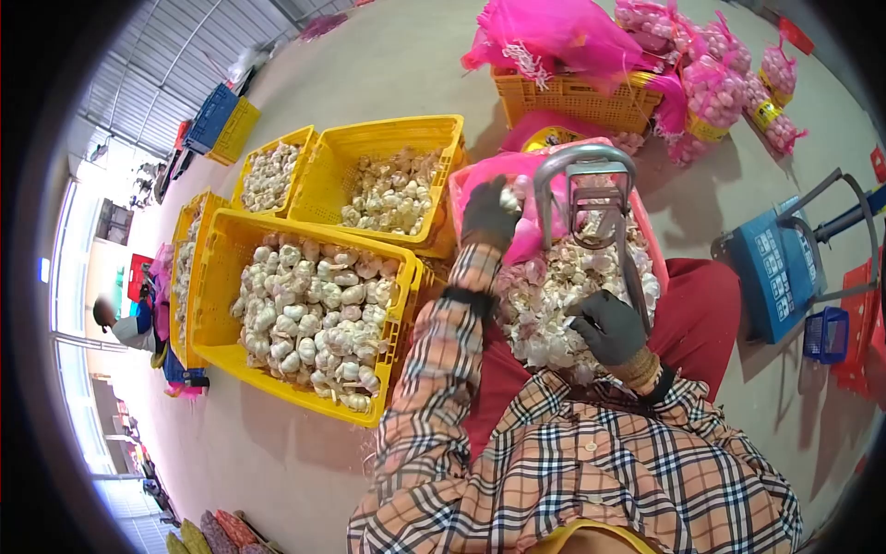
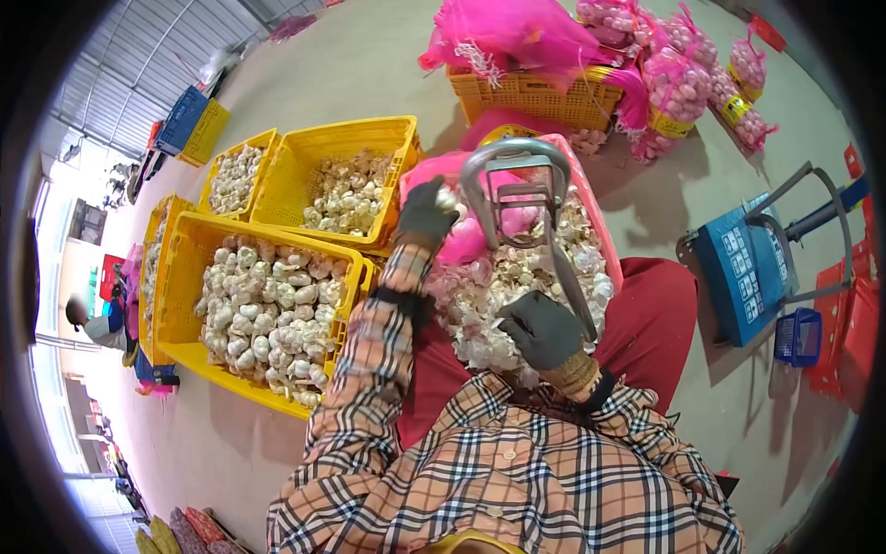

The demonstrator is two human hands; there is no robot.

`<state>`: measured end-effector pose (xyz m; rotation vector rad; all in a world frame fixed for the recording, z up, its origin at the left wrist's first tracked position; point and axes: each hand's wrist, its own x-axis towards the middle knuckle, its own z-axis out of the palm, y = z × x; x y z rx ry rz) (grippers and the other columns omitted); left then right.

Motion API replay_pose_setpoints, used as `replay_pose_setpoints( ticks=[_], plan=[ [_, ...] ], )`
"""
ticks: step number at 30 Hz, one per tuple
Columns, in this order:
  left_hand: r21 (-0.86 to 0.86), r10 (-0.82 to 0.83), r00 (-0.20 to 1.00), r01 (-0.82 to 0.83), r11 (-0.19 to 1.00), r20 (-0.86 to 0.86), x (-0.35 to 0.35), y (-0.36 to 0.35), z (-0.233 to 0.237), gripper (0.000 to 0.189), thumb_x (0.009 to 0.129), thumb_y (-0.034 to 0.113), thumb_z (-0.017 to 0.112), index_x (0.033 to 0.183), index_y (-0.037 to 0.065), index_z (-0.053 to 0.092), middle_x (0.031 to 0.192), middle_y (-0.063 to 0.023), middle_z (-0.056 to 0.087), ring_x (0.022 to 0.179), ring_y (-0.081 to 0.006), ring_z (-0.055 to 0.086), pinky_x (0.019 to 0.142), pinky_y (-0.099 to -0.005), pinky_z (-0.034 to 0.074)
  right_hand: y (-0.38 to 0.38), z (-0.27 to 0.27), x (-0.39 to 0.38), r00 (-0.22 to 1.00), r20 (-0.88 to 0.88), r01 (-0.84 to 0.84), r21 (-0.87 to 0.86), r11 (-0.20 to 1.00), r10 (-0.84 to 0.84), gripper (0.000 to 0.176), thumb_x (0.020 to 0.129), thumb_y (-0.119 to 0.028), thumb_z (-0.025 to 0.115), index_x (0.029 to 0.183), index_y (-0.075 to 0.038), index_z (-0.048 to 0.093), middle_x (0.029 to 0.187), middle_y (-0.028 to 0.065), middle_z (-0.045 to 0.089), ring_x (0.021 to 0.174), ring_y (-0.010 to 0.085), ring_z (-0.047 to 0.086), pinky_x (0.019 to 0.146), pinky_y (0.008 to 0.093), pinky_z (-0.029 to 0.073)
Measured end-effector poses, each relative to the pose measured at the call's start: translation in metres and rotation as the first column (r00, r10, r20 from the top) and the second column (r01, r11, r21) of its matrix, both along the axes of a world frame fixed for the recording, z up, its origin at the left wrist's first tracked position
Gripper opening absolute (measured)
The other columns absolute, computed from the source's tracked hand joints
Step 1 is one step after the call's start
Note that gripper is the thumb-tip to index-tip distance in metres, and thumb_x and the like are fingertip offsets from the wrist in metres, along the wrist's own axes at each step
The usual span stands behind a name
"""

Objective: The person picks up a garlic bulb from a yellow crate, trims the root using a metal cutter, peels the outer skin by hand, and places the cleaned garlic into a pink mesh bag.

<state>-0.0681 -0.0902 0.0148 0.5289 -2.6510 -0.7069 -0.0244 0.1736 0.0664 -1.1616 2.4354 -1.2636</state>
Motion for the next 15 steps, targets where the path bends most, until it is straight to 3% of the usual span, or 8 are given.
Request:
replay_pose_setpoints(
  ticks=[2,4,7,8,9,11,13,15],
  plan=[
    [-0.13,0.019,0.999,-0.013,0.991,0.04,-0.026,-0.023,-0.039,0.051,0.073,0.029,0.064,0.119,0.012,0.052,0.118,-0.0169,0.053,0.109,-0.0316,0.05,0.091,-0.0393,0.042,0.001,0.0,0.0,1.0,0.005,0.007,-0.034,0.999,-0.007,0.011,0.076,-0.013,0.065,0.086,-0.009,0.063,0.077,0.0096,0.059,0.069,0.0255,0.058,0.063,0.0341,0.046],
    [-0.007,-0.128,0.881,0.148,0.989,0.456,-0.044,-0.044,-0.08,0.039,0.08,0.035,0.055,0.112,0.013,0.059,0.117,-0.0173,0.051,0.109,-0.0311,0.049,0.093,-0.0402,0.039,0.004,-0.001,-0.004,0.999,0.034,0.018,-0.057,0.998,-0.016,0.013,0.074,-0.008,0.066,0.086,-0.008,0.064,0.075,0.0087,0.059,0.068,0.0241,0.057,0.063,0.0328,0.045],
    [-0.043,-0.4,0.897,0.414,0.909,0.19,-0.011,-0.052,-0.07,0.025,0.082,0.026,0.05,0.101,0.017,0.063,0.112,-0.0117,0.056,0.105,-0.0282,0.052,0.087,-0.0389,0.043,0.01,0.0,0.002,1.0,-0.01,0.005,-0.05,0.999,-0.005,0.015,0.073,-0.004,0.064,0.087,-0.006,0.063,0.077,0.0082,0.057,0.071,0.0234,0.055,0.065,0.0337,0.044],
    [-0.115,-0.372,0.928,0.369,0.922,0.001,0.011,-0.039,-0.036,0.024,0.081,0.02,0.052,0.101,0.015,0.064,0.107,-0.0109,0.059,0.102,-0.0276,0.054,0.085,-0.038,0.044,0.016,0.0,0.002,0.998,-0.06,-0.008,-0.049,0.999,0.006,0.016,0.072,-0.002,0.064,0.087,-0.006,0.063,0.077,0.0085,0.055,0.072,0.0233,0.054,0.065,0.0329,0.044],
    [-0.089,-0.267,0.949,0.255,0.963,-0.168,0.028,-0.031,-0.003,0.025,0.08,0.017,0.054,0.102,0.013,0.065,0.103,-0.011,0.062,0.099,-0.0275,0.056,0.085,-0.0374,0.044,0.015,0.006,0.004,0.989,-0.148,-0.004,-0.133,0.991,-0.015,0.018,0.072,0.003,0.061,0.088,-0.006,0.062,0.078,0.0089,0.054,0.073,0.0232,0.054,0.064,0.0316,0.044],
    [0.44,0.106,0.977,-0.013,0.898,-0.188,0.061,-0.041,0.039,0.025,0.079,0.015,0.056,0.102,0.011,0.065,0.1,-0.0125,0.063,0.095,-0.0287,0.058,0.085,-0.0368,0.044,0.025,0.003,0.002,0.994,-0.049,0.087,-0.181,0.98,-0.097,0.027,0.071,0.011,0.055,0.093,-0.003,0.061,0.084,0.009,0.054,0.077,0.0197,0.054,0.067,0.0298,0.043],
    [0.139,0.281,0.954,-0.266,0.954,-0.101,0.103,-0.08,0.05,0.025,0.079,0.022,0.056,0.1,0.011,0.066,0.097,-0.0135,0.064,0.093,-0.0291,0.059,0.084,-0.0371,0.045,0.038,-0.019,-0.014,0.995,-0.047,0.067,-0.272,0.96,-0.083,0.027,0.076,0.008,0.054,0.101,-0.001,0.06,0.095,0.0109,0.056,0.084,0.021,0.055,0.074,0.0303,0.044],
    [-0.202,0.453,0.876,-0.42,0.885,0.166,0.154,-0.129,0.048,0.029,0.079,0.029,0.056,0.098,0.011,0.066,0.096,-0.0132,0.064,0.093,-0.0289,0.059,0.084,-0.0373,0.045,0.039,-0.013,-0.024,0.933,-0.122,0.302,-0.252,0.92,-0.339,0.029,0.083,0.002,0.053,0.112,0.0,0.056,0.109,0.0131,0.055,0.094,0.0225,0.054,0.083,0.0312,0.043]
  ],
)
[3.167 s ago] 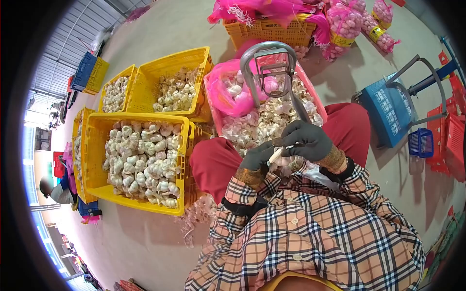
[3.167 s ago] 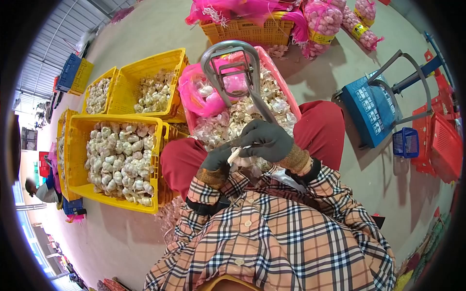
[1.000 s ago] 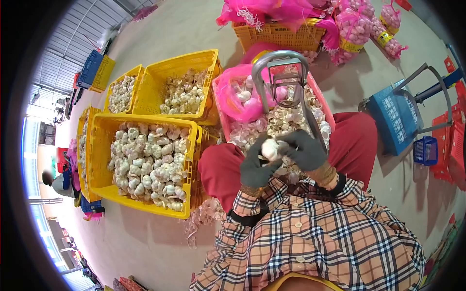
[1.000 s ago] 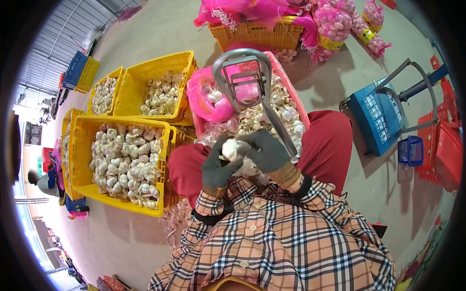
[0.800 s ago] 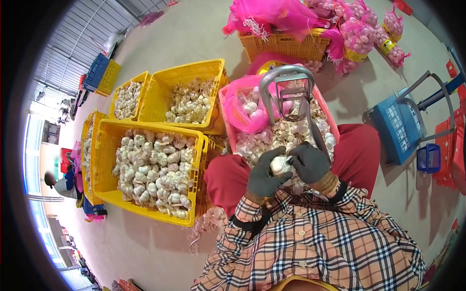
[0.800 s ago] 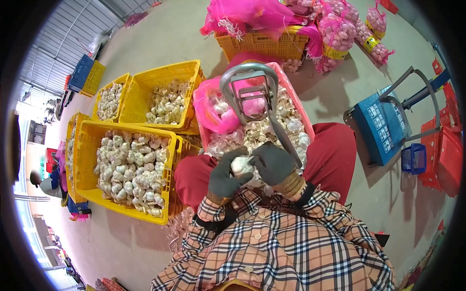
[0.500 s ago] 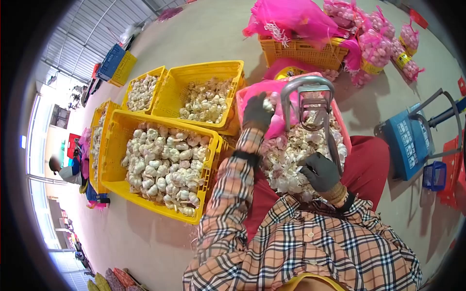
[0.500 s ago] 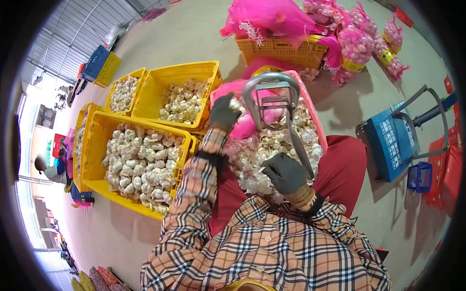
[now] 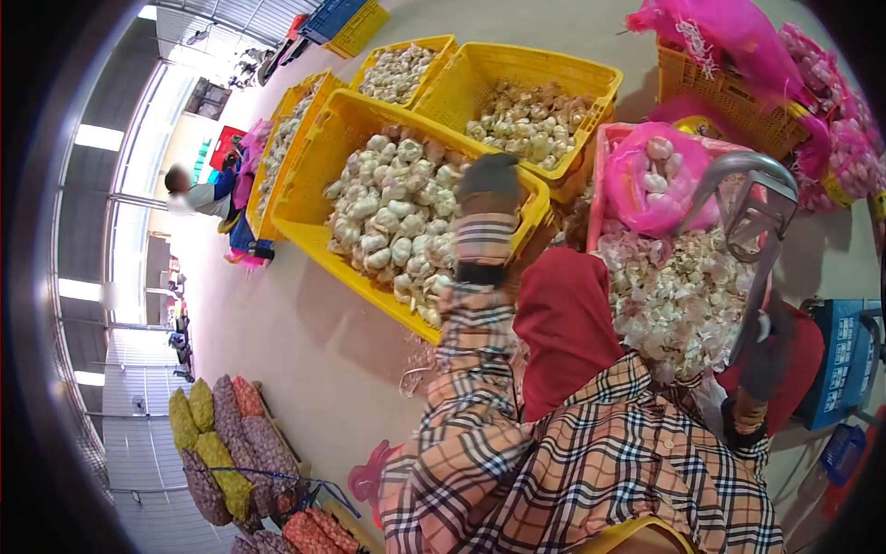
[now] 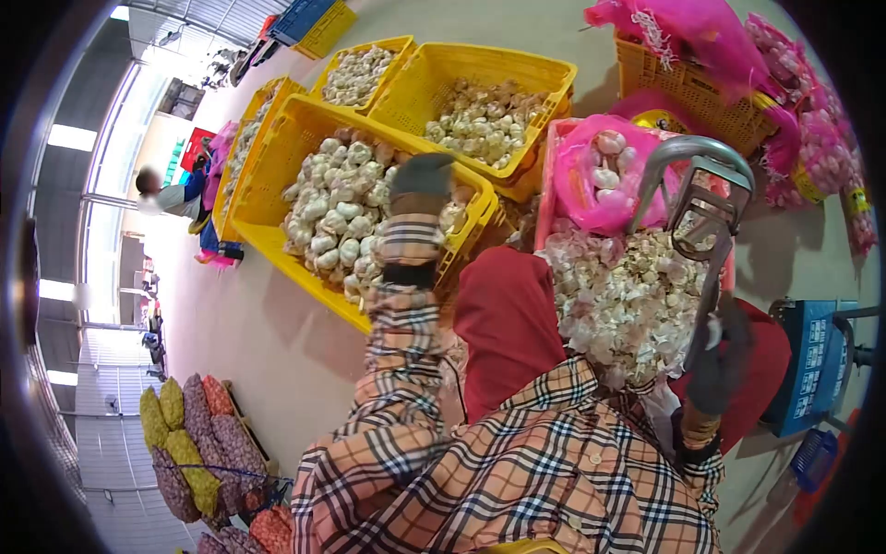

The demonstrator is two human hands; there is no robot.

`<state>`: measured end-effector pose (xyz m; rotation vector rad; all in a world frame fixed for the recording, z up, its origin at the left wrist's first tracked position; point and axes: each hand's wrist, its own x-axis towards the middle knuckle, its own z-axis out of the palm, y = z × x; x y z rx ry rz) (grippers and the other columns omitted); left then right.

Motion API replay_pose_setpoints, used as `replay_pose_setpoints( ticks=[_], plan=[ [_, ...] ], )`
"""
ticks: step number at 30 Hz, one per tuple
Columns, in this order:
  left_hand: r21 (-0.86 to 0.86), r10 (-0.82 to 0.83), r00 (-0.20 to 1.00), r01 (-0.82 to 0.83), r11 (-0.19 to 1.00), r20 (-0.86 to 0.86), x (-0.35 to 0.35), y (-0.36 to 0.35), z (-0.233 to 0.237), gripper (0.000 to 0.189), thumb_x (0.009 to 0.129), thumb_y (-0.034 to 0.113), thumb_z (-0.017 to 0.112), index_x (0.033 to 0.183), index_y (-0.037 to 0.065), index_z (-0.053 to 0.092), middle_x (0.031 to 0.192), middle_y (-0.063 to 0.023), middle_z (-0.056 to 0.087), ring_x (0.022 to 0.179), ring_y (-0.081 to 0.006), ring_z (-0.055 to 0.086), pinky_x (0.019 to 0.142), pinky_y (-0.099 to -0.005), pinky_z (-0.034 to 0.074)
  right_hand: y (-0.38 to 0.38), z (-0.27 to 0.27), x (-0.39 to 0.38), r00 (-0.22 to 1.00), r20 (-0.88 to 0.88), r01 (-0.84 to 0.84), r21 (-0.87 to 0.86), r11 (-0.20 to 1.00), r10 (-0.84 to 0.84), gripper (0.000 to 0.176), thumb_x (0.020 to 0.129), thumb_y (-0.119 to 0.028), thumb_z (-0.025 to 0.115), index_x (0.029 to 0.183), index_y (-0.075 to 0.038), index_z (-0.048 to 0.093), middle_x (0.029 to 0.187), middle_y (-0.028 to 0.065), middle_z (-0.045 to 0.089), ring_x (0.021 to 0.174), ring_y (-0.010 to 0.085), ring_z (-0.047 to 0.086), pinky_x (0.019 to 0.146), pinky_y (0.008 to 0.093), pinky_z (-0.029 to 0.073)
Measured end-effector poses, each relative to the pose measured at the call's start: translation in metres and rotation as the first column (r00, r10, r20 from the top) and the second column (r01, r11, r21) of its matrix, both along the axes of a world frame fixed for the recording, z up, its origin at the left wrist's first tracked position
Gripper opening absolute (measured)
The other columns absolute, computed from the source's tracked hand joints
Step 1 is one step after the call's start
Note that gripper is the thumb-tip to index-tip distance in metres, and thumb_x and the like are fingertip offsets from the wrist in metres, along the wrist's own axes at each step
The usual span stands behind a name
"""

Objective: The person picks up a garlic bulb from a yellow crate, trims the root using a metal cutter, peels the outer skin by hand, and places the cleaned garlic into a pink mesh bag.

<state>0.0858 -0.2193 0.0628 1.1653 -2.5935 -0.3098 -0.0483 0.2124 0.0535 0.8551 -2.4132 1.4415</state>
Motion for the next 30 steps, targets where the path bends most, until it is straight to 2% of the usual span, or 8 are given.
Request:
replay_pose_setpoints(
  ticks=[3,6,14,16,18,20,24,30],
  plan=[
    [-0.019,0.162,0.827,-0.18,0.983,0.538,0.07,-0.042,0.018,0.028,0.077,0.031,0.056,0.098,0.018,0.068,0.102,-0.0104,0.063,0.097,-0.0279,0.058,0.087,-0.0367,0.044,0.002,0.01,-0.003,0.996,0.035,0.087,-0.046,0.995,-0.085,0.033,0.087,-0.004,0.052,0.12,0.0,0.05,0.12,0.0143,0.051,0.102,0.0215,0.051,0.089,0.032,0.041],
    [0.08,0.112,0.75,-0.215,0.973,0.651,0.117,-0.022,0.026,0.038,0.072,0.03,0.065,0.109,0.021,0.063,0.114,-0.0092,0.059,0.105,-0.0262,0.056,0.09,-0.0371,0.045,0.014,-0.005,-0.007,0.978,0.189,0.089,0.018,0.996,-0.091,0.036,0.087,-0.004,0.052,0.122,0.001,0.048,0.122,0.0137,0.049,0.106,0.0189,0.049,0.09,0.0314,0.039],
    [0.089,0.065,0.991,-0.076,0.993,0.116,0.171,-0.03,-0.039,0.065,0.063,0.021,0.072,0.122,0.003,0.05,0.112,-0.0186,0.056,0.104,-0.0294,0.054,0.088,-0.0353,0.045,0.003,-0.042,-0.009,0.967,0.255,-0.014,0.08,0.997,-0.007,0.04,0.086,-0.008,0.055,0.124,0.002,0.045,0.119,0.0121,0.052,0.104,0.0176,0.05,0.091,0.0289,0.038],
    [0.703,0.442,0.832,-0.093,0.705,-0.334,0.174,-0.039,-0.049,0.047,0.074,0.014,0.063,0.119,0.005,0.054,0.109,-0.0162,0.058,0.106,-0.0302,0.052,0.091,-0.037,0.042,0.002,-0.037,-0.009,0.962,0.262,0.011,0.224,0.975,-0.071,0.041,0.086,-0.009,0.055,0.124,0.002,0.045,0.117,0.0114,0.053,0.102,0.0163,0.051,0.091,0.0282,0.037],
    [0.586,0.39,0.859,-0.137,0.799,-0.33,0.166,-0.029,-0.055,0.044,0.073,0.005,0.056,0.117,0.005,0.056,0.11,-0.0163,0.058,0.103,-0.0294,0.054,0.089,-0.0354,0.044,0.0,-0.035,-0.005,0.925,0.379,-0.046,0.046,0.998,0.025,0.041,0.087,-0.011,0.056,0.124,0.001,0.045,0.114,0.0099,0.054,0.098,0.0135,0.05,0.088,0.027,0.038],
    [-0.108,0.087,0.996,-0.083,0.991,0.033,0.156,-0.014,-0.058,0.043,0.07,0.001,0.052,0.112,0.007,0.059,0.107,-0.0138,0.059,0.101,-0.0295,0.055,0.089,-0.0367,0.043,0.004,-0.047,-0.007,0.943,0.333,-0.017,0.111,0.994,-0.021,0.04,0.087,-0.012,0.055,0.124,0.001,0.045,0.107,0.0073,0.055,0.091,0.0114,0.049,0.083,0.0253,0.039],
    [-0.082,0.144,0.963,-0.166,0.983,-0.228,0.108,-0.006,-0.044,0.031,0.077,0.008,0.054,0.105,0.015,0.064,0.106,-0.0126,0.06,0.103,-0.0283,0.055,0.09,-0.0352,0.043,0.004,-0.041,-0.009,0.903,0.428,-0.058,0.042,0.997,0.034,0.039,0.087,-0.012,0.055,0.123,0.0,0.046,0.095,0.0045,0.052,0.081,0.01,0.045,0.077,0.0239,0.039],
    [0.204,-0.134,0.709,-0.014,0.979,0.692,0.039,-0.02,-0.063,0.044,0.079,0.032,0.058,0.12,0.018,0.055,0.127,-0.0069,0.051,0.11,-0.0264,0.053,0.096,-0.0352,0.041,0.003,-0.052,-0.011,0.955,0.288,-0.084,0.015,0.996,0.076,0.04,0.087,-0.013,0.055,0.123,0.0,0.045,0.102,0.0081,0.055,0.088,0.0139,0.05,0.081,0.0264,0.04]
  ],
)
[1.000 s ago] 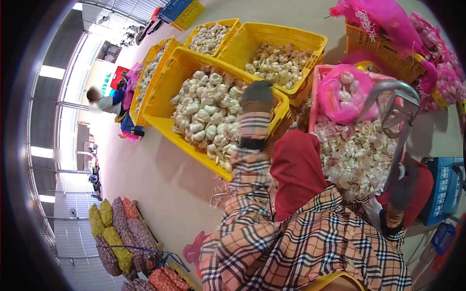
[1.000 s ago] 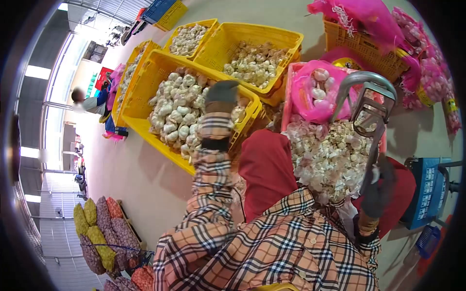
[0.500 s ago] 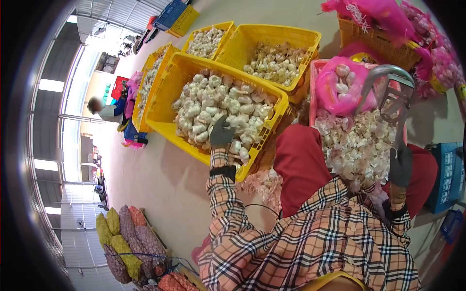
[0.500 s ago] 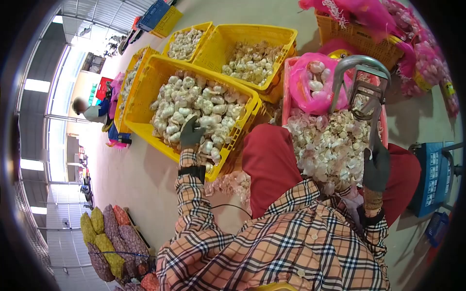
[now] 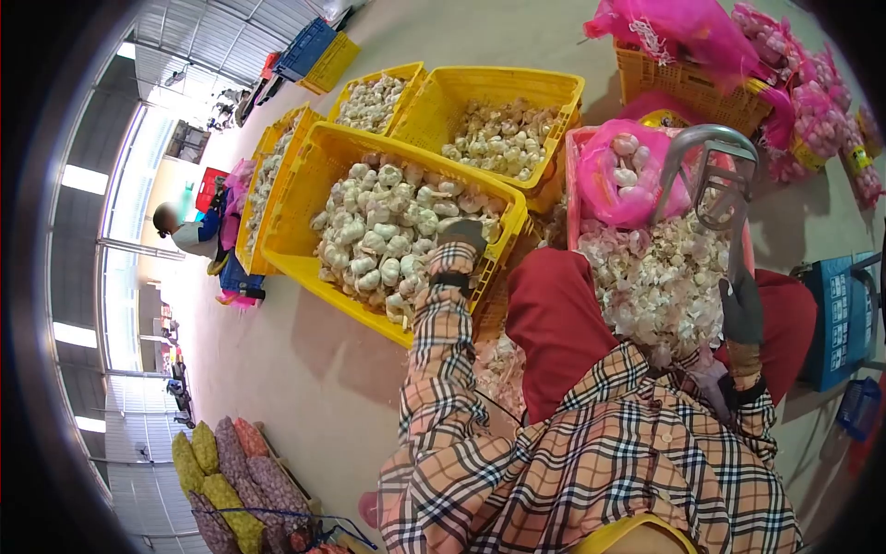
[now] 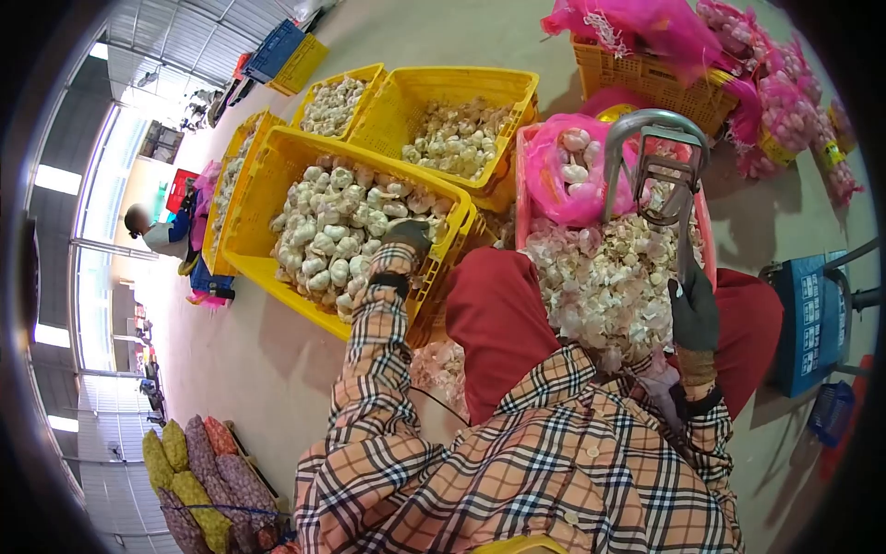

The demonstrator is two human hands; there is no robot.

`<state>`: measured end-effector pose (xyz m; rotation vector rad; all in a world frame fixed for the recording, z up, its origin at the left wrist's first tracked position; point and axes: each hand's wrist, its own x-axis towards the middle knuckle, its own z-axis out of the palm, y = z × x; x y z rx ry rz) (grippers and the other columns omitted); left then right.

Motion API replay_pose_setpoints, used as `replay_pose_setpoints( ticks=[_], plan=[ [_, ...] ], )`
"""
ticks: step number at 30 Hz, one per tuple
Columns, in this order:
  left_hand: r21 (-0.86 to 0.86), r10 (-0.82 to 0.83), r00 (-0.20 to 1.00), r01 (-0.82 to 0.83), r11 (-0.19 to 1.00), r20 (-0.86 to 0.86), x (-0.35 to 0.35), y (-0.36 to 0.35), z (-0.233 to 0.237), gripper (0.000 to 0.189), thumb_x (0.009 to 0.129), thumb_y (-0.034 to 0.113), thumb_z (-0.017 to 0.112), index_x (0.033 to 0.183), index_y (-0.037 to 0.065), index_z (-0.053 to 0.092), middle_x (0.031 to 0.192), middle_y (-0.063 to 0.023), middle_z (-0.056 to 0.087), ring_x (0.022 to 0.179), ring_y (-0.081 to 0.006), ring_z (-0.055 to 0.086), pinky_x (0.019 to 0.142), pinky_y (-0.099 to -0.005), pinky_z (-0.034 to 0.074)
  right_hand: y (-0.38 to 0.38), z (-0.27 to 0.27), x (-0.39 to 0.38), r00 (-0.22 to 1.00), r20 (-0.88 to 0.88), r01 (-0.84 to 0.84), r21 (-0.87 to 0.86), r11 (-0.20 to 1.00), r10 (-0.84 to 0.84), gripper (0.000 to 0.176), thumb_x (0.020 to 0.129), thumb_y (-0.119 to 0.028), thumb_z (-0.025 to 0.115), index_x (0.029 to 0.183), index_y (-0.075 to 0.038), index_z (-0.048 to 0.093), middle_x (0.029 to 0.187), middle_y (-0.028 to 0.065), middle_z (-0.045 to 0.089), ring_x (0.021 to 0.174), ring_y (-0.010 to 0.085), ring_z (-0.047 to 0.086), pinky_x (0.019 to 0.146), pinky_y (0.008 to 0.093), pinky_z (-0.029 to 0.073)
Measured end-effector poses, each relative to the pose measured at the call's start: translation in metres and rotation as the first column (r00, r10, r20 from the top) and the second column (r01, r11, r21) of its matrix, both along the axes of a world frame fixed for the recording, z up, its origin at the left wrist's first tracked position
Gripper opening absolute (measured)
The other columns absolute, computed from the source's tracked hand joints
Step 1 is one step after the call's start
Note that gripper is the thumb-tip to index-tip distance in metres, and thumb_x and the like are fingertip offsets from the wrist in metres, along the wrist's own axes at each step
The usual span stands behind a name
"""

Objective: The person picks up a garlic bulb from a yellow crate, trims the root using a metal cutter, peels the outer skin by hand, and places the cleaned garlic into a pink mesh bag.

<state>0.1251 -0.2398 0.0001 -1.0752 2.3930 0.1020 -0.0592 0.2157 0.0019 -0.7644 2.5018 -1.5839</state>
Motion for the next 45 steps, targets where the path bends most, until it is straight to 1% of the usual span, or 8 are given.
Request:
replay_pose_setpoints(
  ticks=[9,11,21,22,26,30,32,45],
  plan=[
    [0.617,0.461,0.635,0.031,0.786,-0.619,0.009,0.036,0.017,0.046,0.086,0.032,0.051,0.124,0.007,0.047,0.12,-0.0133,0.054,0.106,-0.029,0.054,0.094,-0.0422,0.044,-0.002,0.007,0.004,0.986,0.162,0.031,0.05,0.998,-0.038,0.043,0.085,-0.015,0.056,0.123,0.0,0.045,0.109,0.0152,0.054,0.096,0.0211,0.052,0.085,0.0313,0.04],
    [0.732,0.617,0.456,0.125,0.669,-0.642,0.019,0.059,0.039,0.045,0.087,0.032,0.05,0.124,0.006,0.047,0.119,-0.0141,0.054,0.105,-0.029,0.054,0.093,-0.0429,0.044,-0.008,0.025,0.009,0.873,-0.486,0.201,0.298,0.933,-0.033,0.048,0.08,-0.014,0.061,0.124,-0.002,0.046,0.114,0.0151,0.052,0.099,0.0285,0.05,0.087,0.0366,0.039],
    [0.756,0.917,0.288,0.523,-0.393,0.277,-0.02,0.204,0.064,0.044,0.093,0.033,0.04,0.118,-0.003,0.047,0.109,-0.0166,0.058,0.095,-0.0274,0.059,0.082,-0.0386,0.052,-0.077,0.127,0.048,0.908,-0.141,-0.406,-0.069,0.911,0.393,0.054,0.073,-0.03,0.07,0.121,-0.011,0.055,0.085,0.0121,0.053,0.076,0.0274,0.052,0.072,0.035,0.043],
    [0.859,0.98,0.198,0.506,-0.08,-0.025,-0.021,0.222,0.05,0.038,0.094,0.029,0.04,0.114,-0.002,0.049,0.102,-0.0163,0.059,0.093,-0.0269,0.06,0.076,-0.0403,0.054,-0.081,0.123,0.046,0.916,-0.138,-0.386,-0.049,0.921,0.376,0.054,0.073,-0.03,0.07,0.121,-0.011,0.055,0.085,0.0121,0.053,0.076,0.0274,0.052,0.072,0.035,0.043],
    [0.711,0.866,0.368,0.502,-0.492,0.339,-0.026,0.246,0.048,0.023,0.091,0.009,0.041,0.108,-0.001,0.051,0.102,-0.0112,0.058,0.09,-0.0205,0.06,0.076,-0.0315,0.053,-0.081,0.093,0.033,0.888,-0.038,-0.459,-0.107,0.882,0.458,0.036,0.073,-0.03,0.071,0.102,-0.009,0.067,0.084,0.009,0.055,0.078,0.0222,0.055,0.072,0.0313,0.045],
    [0.673,0.467,0.53,0.706,0.219,-0.708,-0.035,0.227,-0.025,0.016,0.09,0.004,0.038,0.099,0.003,0.051,0.1,-0.0072,0.053,0.083,-0.0151,0.053,0.067,-0.0257,0.045,-0.079,0.092,0.028,0.784,0.516,-0.291,-0.186,0.938,0.346,0.019,0.08,-0.023,0.064,0.088,-0.007,0.069,0.078,0.0058,0.062,0.072,0.0124,0.058,0.066,0.0257,0.046],
    [0.436,0.787,0.449,0.66,-0.612,0.424,-0.05,0.269,0.04,0.021,0.085,0.027,0.049,0.076,0.009,0.043,0.08,-0.0021,0.038,0.075,-0.0201,0.041,0.067,-0.0325,0.04,-0.078,0.084,0.026,0.768,0.606,-0.218,-0.057,0.974,0.207,0.018,0.082,-0.021,0.06,0.089,-0.007,0.069,0.08,0.0067,0.065,0.071,0.0119,0.059,0.066,0.0265,0.047],
    [0.531,0.711,0.205,0.537,-0.656,0.672,-0.044,0.267,0.001,0.043,0.092,0.036,0.04,0.12,0.004,0.047,0.12,-0.0212,0.05,0.094,-0.0332,0.055,0.069,-0.0383,0.051,-0.042,0.093,0.041,0.964,-0.222,-0.143,0.04,0.989,0.149,0.051,0.073,-0.023,0.07,0.118,-0.004,0.054,0.108,0.0173,0.054,0.091,0.03,0.053,0.082,0.0364,0.042]
  ],
)
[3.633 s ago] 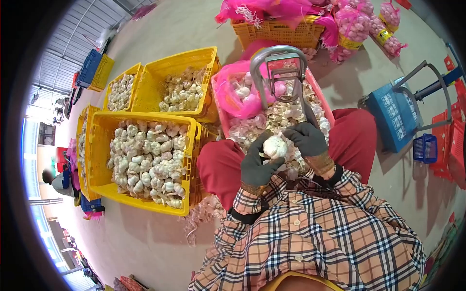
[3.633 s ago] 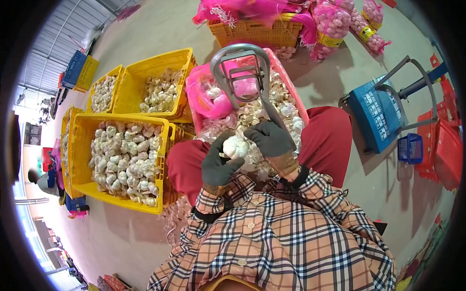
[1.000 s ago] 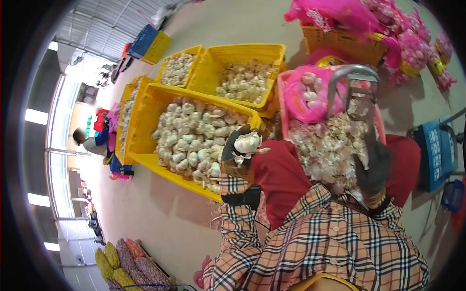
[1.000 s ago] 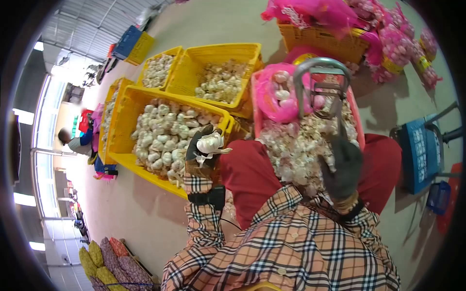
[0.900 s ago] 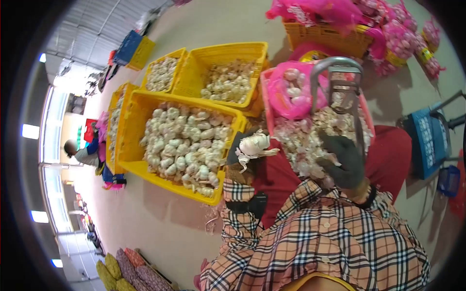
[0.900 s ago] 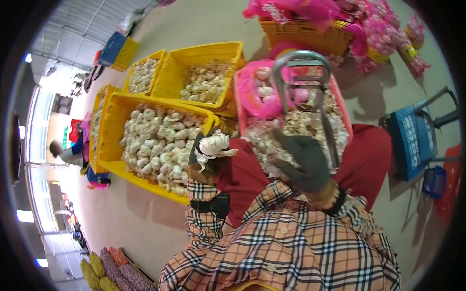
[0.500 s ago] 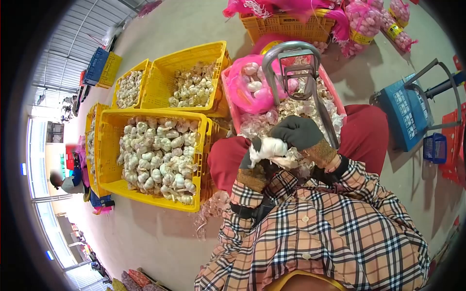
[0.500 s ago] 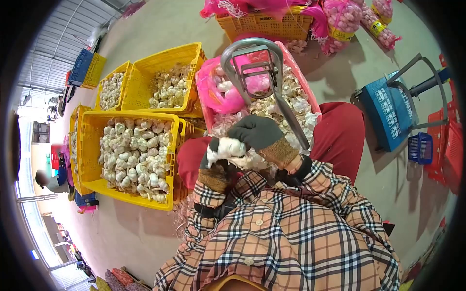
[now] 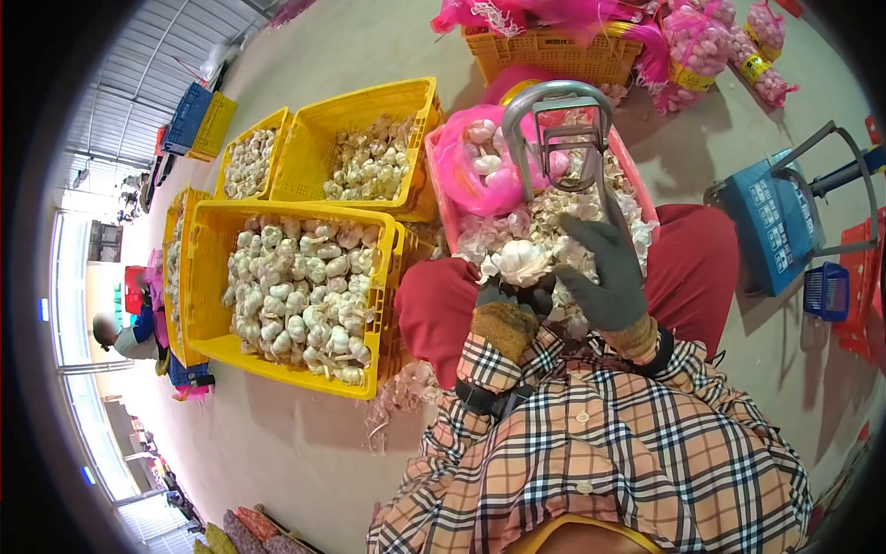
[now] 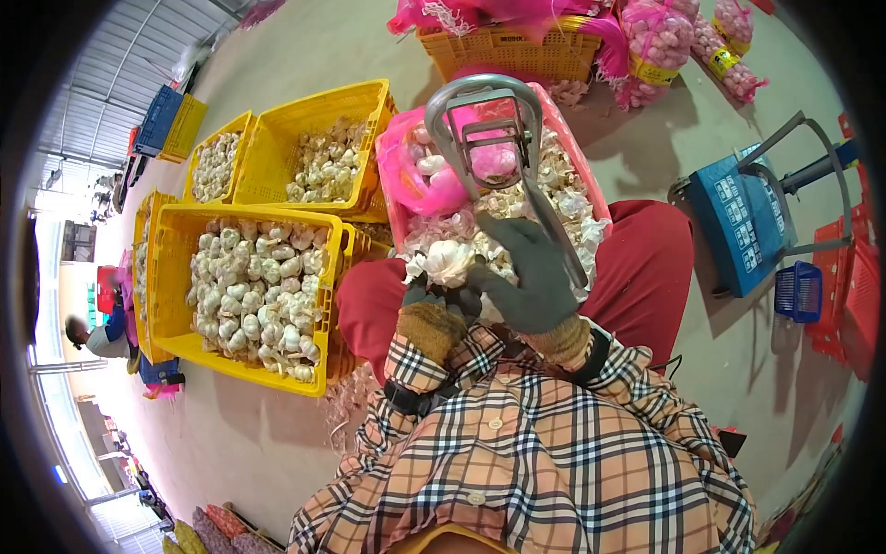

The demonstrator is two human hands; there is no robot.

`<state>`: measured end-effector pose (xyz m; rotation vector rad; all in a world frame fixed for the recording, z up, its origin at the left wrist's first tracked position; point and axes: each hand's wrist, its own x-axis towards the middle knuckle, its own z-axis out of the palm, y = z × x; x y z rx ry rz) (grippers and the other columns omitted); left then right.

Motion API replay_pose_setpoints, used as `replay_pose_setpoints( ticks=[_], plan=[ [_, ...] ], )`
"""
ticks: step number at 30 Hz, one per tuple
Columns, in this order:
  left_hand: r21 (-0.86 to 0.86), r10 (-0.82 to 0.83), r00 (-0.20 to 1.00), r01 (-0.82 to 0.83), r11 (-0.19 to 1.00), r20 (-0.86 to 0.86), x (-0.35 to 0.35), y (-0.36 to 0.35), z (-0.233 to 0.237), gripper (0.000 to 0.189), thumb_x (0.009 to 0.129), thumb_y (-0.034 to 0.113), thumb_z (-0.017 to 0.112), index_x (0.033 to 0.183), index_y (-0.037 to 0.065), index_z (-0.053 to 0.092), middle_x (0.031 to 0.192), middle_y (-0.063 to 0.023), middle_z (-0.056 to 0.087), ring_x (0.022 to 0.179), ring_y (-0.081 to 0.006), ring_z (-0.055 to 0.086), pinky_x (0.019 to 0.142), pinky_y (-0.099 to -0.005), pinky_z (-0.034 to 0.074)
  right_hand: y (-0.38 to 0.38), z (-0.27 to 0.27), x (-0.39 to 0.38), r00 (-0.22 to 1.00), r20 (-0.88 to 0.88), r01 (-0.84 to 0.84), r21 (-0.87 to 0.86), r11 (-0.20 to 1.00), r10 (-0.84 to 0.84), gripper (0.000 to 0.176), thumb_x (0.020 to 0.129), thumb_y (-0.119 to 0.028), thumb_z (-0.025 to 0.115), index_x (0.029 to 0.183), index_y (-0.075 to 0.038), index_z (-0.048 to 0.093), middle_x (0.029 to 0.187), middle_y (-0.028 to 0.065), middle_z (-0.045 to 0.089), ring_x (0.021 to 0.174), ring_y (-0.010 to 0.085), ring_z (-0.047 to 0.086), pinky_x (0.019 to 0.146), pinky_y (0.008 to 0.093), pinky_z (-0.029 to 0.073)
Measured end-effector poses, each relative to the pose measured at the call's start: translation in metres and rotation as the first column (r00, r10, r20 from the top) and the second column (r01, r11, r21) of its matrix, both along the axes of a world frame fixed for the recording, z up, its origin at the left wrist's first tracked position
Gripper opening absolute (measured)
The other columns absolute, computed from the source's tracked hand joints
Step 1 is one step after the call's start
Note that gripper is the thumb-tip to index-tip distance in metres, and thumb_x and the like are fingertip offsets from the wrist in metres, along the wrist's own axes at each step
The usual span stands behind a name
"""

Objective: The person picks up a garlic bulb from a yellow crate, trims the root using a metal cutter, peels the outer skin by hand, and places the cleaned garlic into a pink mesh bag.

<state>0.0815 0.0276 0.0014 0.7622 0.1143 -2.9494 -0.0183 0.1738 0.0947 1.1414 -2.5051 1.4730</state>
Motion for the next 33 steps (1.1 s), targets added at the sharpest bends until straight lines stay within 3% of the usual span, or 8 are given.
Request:
replay_pose_setpoints(
  ticks=[3,5,6,8,11,15,29,33],
  plan=[
    [0.154,-0.04,0.988,0.063,0.986,-0.147,-0.012,-0.002,0.013,0.044,0.092,0.035,0.04,0.12,0.003,0.046,0.12,-0.0218,0.05,0.091,-0.0308,0.057,0.066,-0.0362,0.05,0.018,-0.011,-0.014,0.94,-0.233,0.24,-0.073,0.968,-0.25,0.057,0.073,-0.02,0.07,0.123,-0.004,0.049,0.111,0.018,0.054,0.093,0.0326,0.052,0.085,0.0383,0.04],
    [0.136,-0.052,0.997,0.043,0.99,0.061,-0.018,-0.003,0.015,0.045,0.092,0.037,0.039,0.122,0.004,0.044,0.12,-0.0216,0.05,0.091,-0.0302,0.057,0.064,-0.0348,0.05,0.016,-0.017,-0.026,0.878,-0.35,0.325,-0.064,0.944,-0.326,0.06,0.076,-0.021,0.067,0.128,-0.004,0.043,0.112,0.0182,0.054,0.095,0.0301,0.053,0.087,0.0381,0.039],
    [0.135,-0.017,0.994,0.003,0.991,0.104,-0.024,0.001,0.023,0.045,0.092,0.039,0.039,0.121,0.004,0.043,0.119,-0.0201,0.05,0.091,-0.0295,0.055,0.062,-0.0359,0.049,0.018,-0.039,-0.035,0.98,0.013,0.201,-0.015,0.979,-0.201,0.057,0.079,-0.021,0.064,0.128,-0.003,0.042,0.111,0.0174,0.055,0.095,0.0263,0.053,0.087,0.0363,0.039],
    [0.13,-0.035,0.999,0.036,0.991,-0.011,-0.036,0.007,0.024,0.046,0.092,0.039,0.04,0.12,0.003,0.044,0.116,-0.0193,0.051,0.089,-0.0282,0.055,0.063,-0.0351,0.049,0.029,-0.069,-0.043,0.752,0.644,0.142,0.054,0.988,-0.143,0.046,0.085,-0.029,0.057,0.122,-0.002,0.047,0.093,0.0115,0.06,0.079,0.0146,0.056,0.074,0.0294,0.045],
    [0.127,-0.073,0.993,0.084,0.988,-0.096,-0.045,0.013,0.01,0.05,0.092,0.041,0.043,0.117,-0.001,0.045,0.111,-0.0177,0.052,0.089,-0.0271,0.054,0.066,-0.0348,0.048,0.031,-0.021,-0.037,0.571,0.774,0.108,0.259,0.96,-0.273,0.041,0.085,-0.033,0.058,0.111,-0.001,0.054,0.072,0.0048,0.057,0.058,0.0109,0.054,0.054,0.0245,0.044],
    [0.194,-0.058,0.976,0.1,0.976,-0.21,-0.058,0.022,0.016,0.047,0.092,0.039,0.043,0.118,0.0,0.046,0.107,-0.0153,0.054,0.084,-0.0267,0.053,0.063,-0.0352,0.046,0.042,0.0,-0.029,0.416,0.902,0.118,0.074,0.99,-0.117,0.031,0.087,-0.031,0.058,0.097,-0.001,0.058,0.057,0.0022,0.053,0.044,0.0099,0.048,0.043,0.0244,0.04],
    [0.11,-0.162,0.953,0.196,0.974,-0.257,-0.078,0.016,-0.007,0.04,0.093,0.029,0.039,0.121,0.0,0.042,0.108,-0.0201,0.054,0.085,-0.0336,0.059,0.063,-0.0308,0.054,0.042,0.03,-0.02,0.393,0.907,0.131,0.109,0.985,-0.153,0.03,0.089,-0.034,0.054,0.087,-0.004,0.056,0.058,0.0018,0.052,0.045,0.0094,0.047,0.041,0.0241,0.038],
    [-0.069,-0.03,0.994,0.023,0.997,-0.102,-0.082,0.026,0.009,0.038,0.093,0.027,0.041,0.119,-0.001,0.044,0.108,-0.0219,0.054,0.081,-0.0322,0.059,0.06,-0.0285,0.054,0.043,0.023,-0.021,0.433,0.884,0.105,0.142,0.984,-0.174,0.031,0.09,-0.033,0.052,0.094,-0.003,0.058,0.058,0.0015,0.052,0.047,0.0089,0.048,0.042,0.0234,0.039]
  ],
)
